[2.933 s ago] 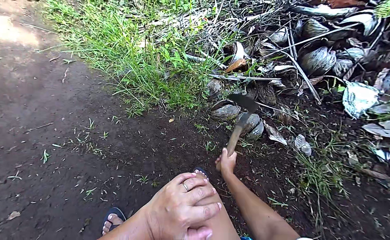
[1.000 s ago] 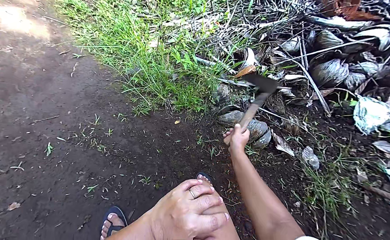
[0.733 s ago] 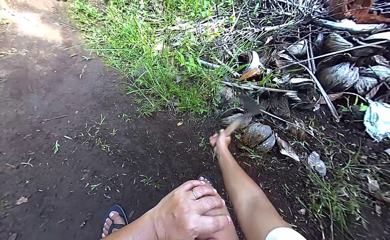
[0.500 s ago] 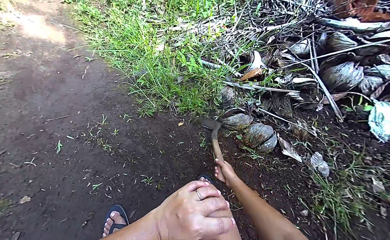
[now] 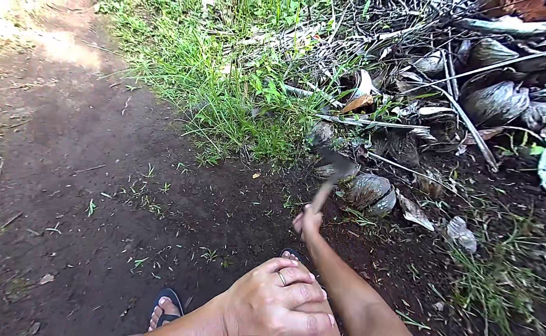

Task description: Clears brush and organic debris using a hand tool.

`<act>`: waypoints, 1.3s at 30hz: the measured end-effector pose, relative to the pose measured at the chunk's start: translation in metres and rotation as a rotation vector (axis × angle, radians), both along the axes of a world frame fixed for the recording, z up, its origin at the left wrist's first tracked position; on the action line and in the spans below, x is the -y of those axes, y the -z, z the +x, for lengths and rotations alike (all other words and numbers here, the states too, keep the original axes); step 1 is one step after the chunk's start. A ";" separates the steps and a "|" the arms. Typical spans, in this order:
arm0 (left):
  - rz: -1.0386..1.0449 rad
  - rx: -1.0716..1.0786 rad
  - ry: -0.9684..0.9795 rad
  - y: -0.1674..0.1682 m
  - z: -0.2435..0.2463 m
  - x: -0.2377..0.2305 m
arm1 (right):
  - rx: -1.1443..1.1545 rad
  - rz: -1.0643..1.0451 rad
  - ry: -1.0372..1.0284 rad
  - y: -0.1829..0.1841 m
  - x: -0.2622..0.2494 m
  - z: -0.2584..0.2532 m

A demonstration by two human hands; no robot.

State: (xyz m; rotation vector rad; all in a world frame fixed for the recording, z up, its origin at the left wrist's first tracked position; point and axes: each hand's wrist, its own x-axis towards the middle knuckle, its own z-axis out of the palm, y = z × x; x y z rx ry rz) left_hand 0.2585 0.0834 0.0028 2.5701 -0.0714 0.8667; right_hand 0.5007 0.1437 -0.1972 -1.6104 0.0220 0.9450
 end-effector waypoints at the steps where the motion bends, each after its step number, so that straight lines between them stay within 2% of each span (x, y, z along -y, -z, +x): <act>1: 0.004 0.001 0.002 0.000 -0.001 0.000 | -0.098 -0.073 -0.118 0.009 0.016 -0.012; 5: 0.008 -0.006 -0.003 0.000 -0.007 -0.001 | -0.102 -0.258 -0.320 0.002 0.080 -0.015; 8: 0.007 -0.005 0.003 -0.001 -0.007 0.001 | -0.007 -0.228 -0.296 -0.017 0.100 0.017; 12: -0.009 -0.010 -0.005 -0.002 -0.007 0.001 | 0.124 0.080 0.007 -0.038 0.063 0.045; 15: -0.084 -0.025 0.015 -0.003 -0.007 -0.004 | 0.040 0.315 0.283 -0.056 0.008 0.048; 17: -0.108 -0.023 0.024 -0.003 -0.006 -0.005 | -0.014 0.336 0.345 -0.055 -0.015 0.033; 19: -0.108 -0.017 0.024 -0.003 -0.003 -0.004 | -0.046 0.209 0.186 -0.033 -0.009 0.007; 21: -0.106 -0.023 0.027 -0.002 0.000 -0.002 | -0.093 0.012 -0.130 -0.005 0.026 -0.015; 23: -0.108 -0.031 0.029 -0.003 0.000 -0.001 | -0.125 -0.119 -0.320 0.008 0.066 -0.022; 26: -0.130 -0.030 0.019 -0.003 -0.002 0.000 | -0.084 -0.247 -0.432 0.010 0.118 0.002; 28: -0.137 -0.035 0.022 -0.003 -0.002 0.001 | -0.003 -0.262 -0.420 0.006 0.135 0.030; 31: -0.134 -0.039 0.026 -0.002 0.000 0.003 | 0.149 -0.158 -0.288 -0.005 0.129 0.064; 33: -0.132 -0.032 0.024 -0.002 0.001 0.003 | 0.237 0.020 -0.106 -0.018 0.102 0.079; 36: -0.115 -0.045 0.003 -0.003 0.001 0.002 | 0.154 0.335 0.205 -0.061 0.038 0.080; 39: -0.059 -0.029 -0.012 0.000 0.000 0.004 | -0.001 0.491 0.451 -0.086 -0.022 0.065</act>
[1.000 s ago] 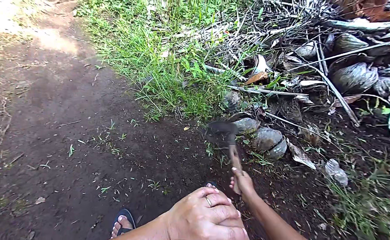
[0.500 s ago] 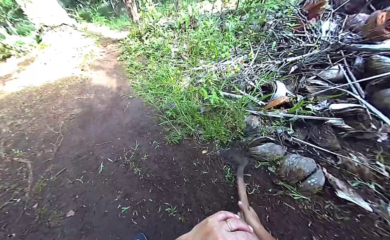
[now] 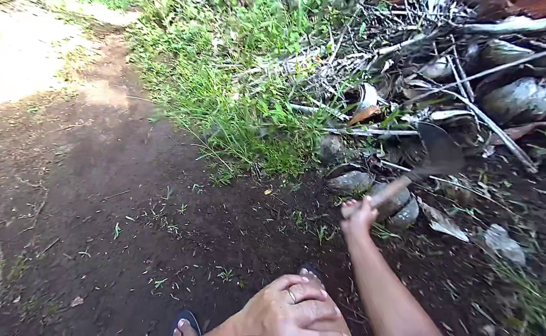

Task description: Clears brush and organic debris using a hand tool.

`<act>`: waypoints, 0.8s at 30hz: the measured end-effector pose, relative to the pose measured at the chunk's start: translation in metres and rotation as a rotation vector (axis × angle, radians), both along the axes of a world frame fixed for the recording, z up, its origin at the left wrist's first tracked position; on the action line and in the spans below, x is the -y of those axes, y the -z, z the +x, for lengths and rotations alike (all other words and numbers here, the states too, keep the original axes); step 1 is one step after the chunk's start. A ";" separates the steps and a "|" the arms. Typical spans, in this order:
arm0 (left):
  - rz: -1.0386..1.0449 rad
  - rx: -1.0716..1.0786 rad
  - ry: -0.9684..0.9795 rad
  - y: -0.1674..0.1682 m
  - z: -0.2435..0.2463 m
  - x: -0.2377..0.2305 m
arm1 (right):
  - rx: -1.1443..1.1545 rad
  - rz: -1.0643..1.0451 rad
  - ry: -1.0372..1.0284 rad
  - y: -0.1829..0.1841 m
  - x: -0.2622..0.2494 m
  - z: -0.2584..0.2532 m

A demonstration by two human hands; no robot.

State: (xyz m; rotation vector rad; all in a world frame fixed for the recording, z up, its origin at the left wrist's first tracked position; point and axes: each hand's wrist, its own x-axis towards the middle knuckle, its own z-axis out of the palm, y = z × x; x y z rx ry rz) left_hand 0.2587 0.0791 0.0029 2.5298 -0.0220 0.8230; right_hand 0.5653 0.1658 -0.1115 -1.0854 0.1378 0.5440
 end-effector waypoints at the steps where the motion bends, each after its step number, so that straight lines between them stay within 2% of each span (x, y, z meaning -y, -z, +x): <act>1: 0.013 0.007 0.002 0.001 0.000 0.000 | -0.038 0.024 0.003 0.008 -0.014 -0.007; 3: 0.034 0.022 0.005 0.003 0.000 -0.002 | -0.084 -0.045 -0.165 0.044 -0.025 -0.030; 6: 0.041 0.023 0.008 0.004 -0.002 -0.002 | -0.134 -0.383 -0.718 0.108 0.011 -0.067; 7: 0.038 0.020 0.012 0.003 -0.002 -0.003 | -0.154 -0.456 -0.847 0.120 0.027 -0.074; 9: 0.032 0.024 0.014 0.003 -0.003 -0.005 | -0.161 -0.580 -0.962 0.124 0.059 -0.079; 11: 0.037 0.026 0.017 0.004 -0.004 -0.004 | -0.109 -0.665 -0.984 0.115 0.086 -0.067; 14: 0.037 0.021 0.017 0.003 -0.004 -0.004 | 0.017 -0.716 -0.909 0.095 0.103 -0.033; 18: 0.021 0.021 0.008 0.003 -0.004 -0.004 | 0.243 -0.528 -0.498 0.065 0.084 -0.003; 22: 0.021 0.031 -0.002 0.003 -0.002 -0.004 | 0.204 -0.253 -0.098 0.037 0.029 0.004; 24: 0.024 0.027 0.002 0.003 0.001 -0.004 | 0.158 -0.227 -0.057 0.039 0.006 -0.003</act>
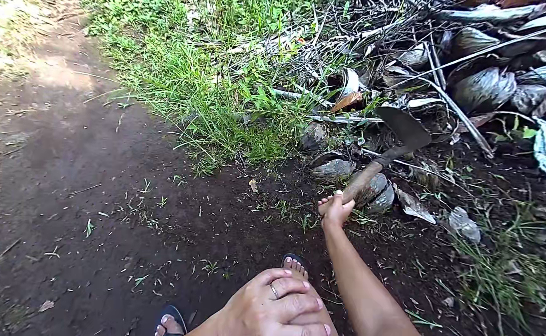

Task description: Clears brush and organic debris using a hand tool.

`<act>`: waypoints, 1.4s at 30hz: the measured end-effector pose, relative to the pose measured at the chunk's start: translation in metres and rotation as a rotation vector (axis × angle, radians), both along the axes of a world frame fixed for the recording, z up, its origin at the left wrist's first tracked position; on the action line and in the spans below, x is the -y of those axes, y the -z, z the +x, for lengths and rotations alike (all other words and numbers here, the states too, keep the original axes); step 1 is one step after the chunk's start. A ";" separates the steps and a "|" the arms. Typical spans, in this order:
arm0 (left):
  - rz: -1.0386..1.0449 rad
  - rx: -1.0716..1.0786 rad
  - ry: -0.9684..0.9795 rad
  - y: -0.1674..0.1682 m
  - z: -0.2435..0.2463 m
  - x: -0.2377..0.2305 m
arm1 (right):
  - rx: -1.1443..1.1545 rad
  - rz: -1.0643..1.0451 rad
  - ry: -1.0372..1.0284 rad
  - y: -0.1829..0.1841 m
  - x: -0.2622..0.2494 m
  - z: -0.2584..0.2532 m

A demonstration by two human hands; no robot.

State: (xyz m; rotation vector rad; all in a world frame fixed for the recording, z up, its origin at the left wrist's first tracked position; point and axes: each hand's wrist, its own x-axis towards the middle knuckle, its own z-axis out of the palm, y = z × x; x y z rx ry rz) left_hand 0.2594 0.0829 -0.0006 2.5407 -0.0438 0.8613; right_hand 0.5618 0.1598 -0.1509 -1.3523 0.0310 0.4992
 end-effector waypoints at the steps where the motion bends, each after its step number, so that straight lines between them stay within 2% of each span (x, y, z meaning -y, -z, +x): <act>1: 0.002 0.002 0.005 0.000 0.001 0.000 | -0.028 -0.032 -0.036 0.008 -0.007 -0.008; 5: 0.016 -0.001 0.018 -0.001 0.005 0.001 | -0.184 -0.410 -0.480 0.056 0.004 -0.033; 9: 0.008 -0.030 0.012 -0.004 0.000 0.001 | -0.319 -0.410 -0.549 0.057 0.041 -0.024; 13: -0.013 -0.033 0.012 -0.003 0.000 0.001 | -0.072 -0.544 -0.539 0.036 0.077 0.013; 15: -0.033 -0.038 0.011 -0.002 -0.001 0.002 | 0.037 -0.451 -0.395 0.021 0.072 0.022; 18: -0.060 -0.040 0.012 0.000 -0.003 -0.005 | 0.153 -0.101 -0.087 -0.010 0.026 0.034; 20: -0.091 -0.039 0.003 0.002 -0.005 -0.009 | 0.168 0.132 0.050 -0.027 -0.018 0.041; 23: -0.139 -0.030 -0.011 0.005 -0.008 -0.013 | 0.097 0.295 0.148 -0.028 -0.078 0.038; 25: -0.162 -0.034 -0.014 0.006 -0.009 -0.016 | 0.020 0.267 0.066 0.000 -0.104 0.021; 28: -0.190 -0.047 -0.010 0.005 -0.008 -0.021 | -0.195 -0.043 -0.357 0.066 -0.098 -0.023; 30: -0.206 -0.057 0.002 0.005 -0.006 -0.025 | -0.415 -0.209 -0.583 0.090 -0.081 -0.048; 33: -0.206 -0.050 0.005 0.008 -0.004 -0.032 | -0.531 -0.224 -0.570 0.092 -0.058 -0.061; 35: -0.189 -0.034 0.008 0.011 -0.001 -0.038 | -0.423 -0.296 -0.602 0.082 -0.032 -0.048; 39: -0.191 -0.031 0.025 0.016 0.000 -0.047 | -0.033 -0.504 -0.580 0.054 0.009 0.001; 42: -0.194 -0.025 0.035 0.018 -0.001 -0.049 | 0.153 -0.367 -0.367 0.020 0.002 0.028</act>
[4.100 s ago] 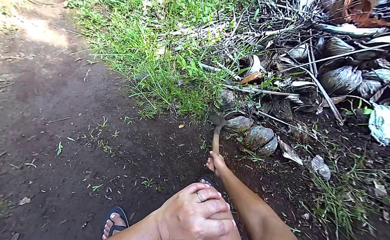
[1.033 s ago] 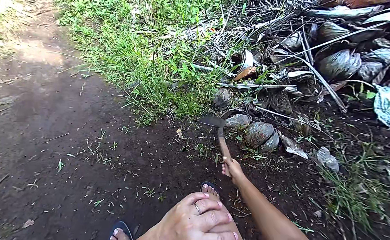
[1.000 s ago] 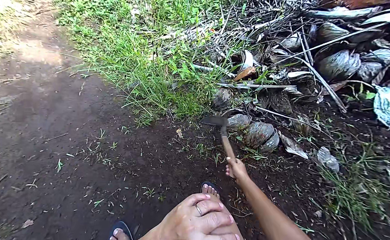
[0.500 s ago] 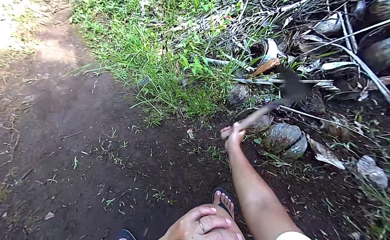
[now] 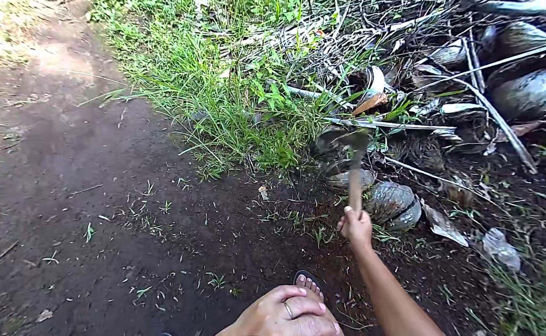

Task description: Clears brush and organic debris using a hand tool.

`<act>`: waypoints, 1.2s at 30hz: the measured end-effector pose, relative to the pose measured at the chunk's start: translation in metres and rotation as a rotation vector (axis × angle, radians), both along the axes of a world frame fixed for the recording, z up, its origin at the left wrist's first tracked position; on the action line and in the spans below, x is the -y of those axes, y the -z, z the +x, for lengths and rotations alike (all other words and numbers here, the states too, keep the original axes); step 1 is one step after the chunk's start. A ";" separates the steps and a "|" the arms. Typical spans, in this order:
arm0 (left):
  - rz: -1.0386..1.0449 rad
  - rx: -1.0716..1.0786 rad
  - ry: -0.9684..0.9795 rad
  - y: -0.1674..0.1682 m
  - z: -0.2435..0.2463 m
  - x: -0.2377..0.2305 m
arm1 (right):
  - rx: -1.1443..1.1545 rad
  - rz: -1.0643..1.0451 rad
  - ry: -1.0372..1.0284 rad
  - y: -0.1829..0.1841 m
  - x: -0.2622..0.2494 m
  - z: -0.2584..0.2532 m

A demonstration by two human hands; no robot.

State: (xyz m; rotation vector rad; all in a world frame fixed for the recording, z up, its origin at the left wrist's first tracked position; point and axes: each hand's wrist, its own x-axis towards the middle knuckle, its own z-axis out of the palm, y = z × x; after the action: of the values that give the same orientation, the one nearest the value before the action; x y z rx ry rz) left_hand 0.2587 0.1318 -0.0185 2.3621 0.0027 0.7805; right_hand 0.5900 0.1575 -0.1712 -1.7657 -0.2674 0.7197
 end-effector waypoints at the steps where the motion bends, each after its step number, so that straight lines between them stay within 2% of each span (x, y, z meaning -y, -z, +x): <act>1: -0.002 0.002 0.000 0.001 -0.001 0.000 | 0.018 0.130 0.104 -0.011 -0.012 0.005; 4: -0.009 0.009 -0.013 0.003 -0.006 -0.001 | -0.082 0.550 0.417 -0.045 -0.068 0.009; 6: -0.008 0.011 -0.028 0.003 -0.009 -0.001 | -0.172 0.684 0.547 -0.055 -0.108 -0.001; 7: -0.006 0.008 -0.033 0.004 -0.011 -0.001 | -0.209 0.694 0.561 -0.048 -0.124 -0.013; 9: -0.006 0.006 -0.034 0.005 -0.013 0.000 | -0.306 0.561 0.413 -0.006 -0.136 -0.054; 12: 0.002 0.011 -0.025 0.003 -0.013 0.003 | -0.469 0.059 -0.120 0.065 -0.093 -0.115; 13: 0.006 0.017 -0.021 0.002 -0.013 0.002 | -0.526 -0.039 -0.190 0.070 -0.077 -0.120; 15: 0.019 0.017 -0.024 0.001 -0.015 0.000 | -0.556 -0.113 -0.200 0.061 -0.058 -0.111; 19: 0.034 0.022 -0.016 0.001 -0.015 0.003 | -0.350 -0.164 -0.168 0.023 -0.026 -0.043; 21: 0.030 0.027 -0.015 0.001 -0.014 0.004 | -0.215 -0.075 -0.086 0.008 -0.021 -0.016; 23: 0.030 0.028 -0.018 0.001 -0.015 0.005 | -0.146 0.147 0.108 -0.009 -0.031 -0.004; 26: 0.034 0.021 -0.025 0.001 -0.016 0.005 | -0.203 0.546 0.480 -0.039 -0.077 -0.004; 28: 0.048 0.027 -0.035 0.002 -0.014 0.005 | -0.269 0.664 0.603 -0.044 -0.109 -0.021; 30: 0.065 0.026 -0.038 0.000 -0.013 0.006 | -0.345 0.565 0.496 -0.018 -0.120 -0.062; 33: 0.087 0.023 -0.024 -0.004 -0.011 0.009 | -0.502 0.080 -0.070 0.045 -0.079 -0.120; 34: 0.089 0.025 -0.018 -0.004 -0.010 0.009 | -0.581 -0.028 -0.168 0.052 -0.062 -0.124; 36: 0.092 0.020 -0.024 -0.004 -0.012 0.007 | -0.627 -0.120 -0.210 0.049 -0.041 -0.115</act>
State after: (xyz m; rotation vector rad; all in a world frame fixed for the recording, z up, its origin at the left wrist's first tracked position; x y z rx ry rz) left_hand 0.2469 0.1246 -0.0141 2.4447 -0.0143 0.8320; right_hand 0.4750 0.1982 -0.2200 -1.5438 0.0211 1.4200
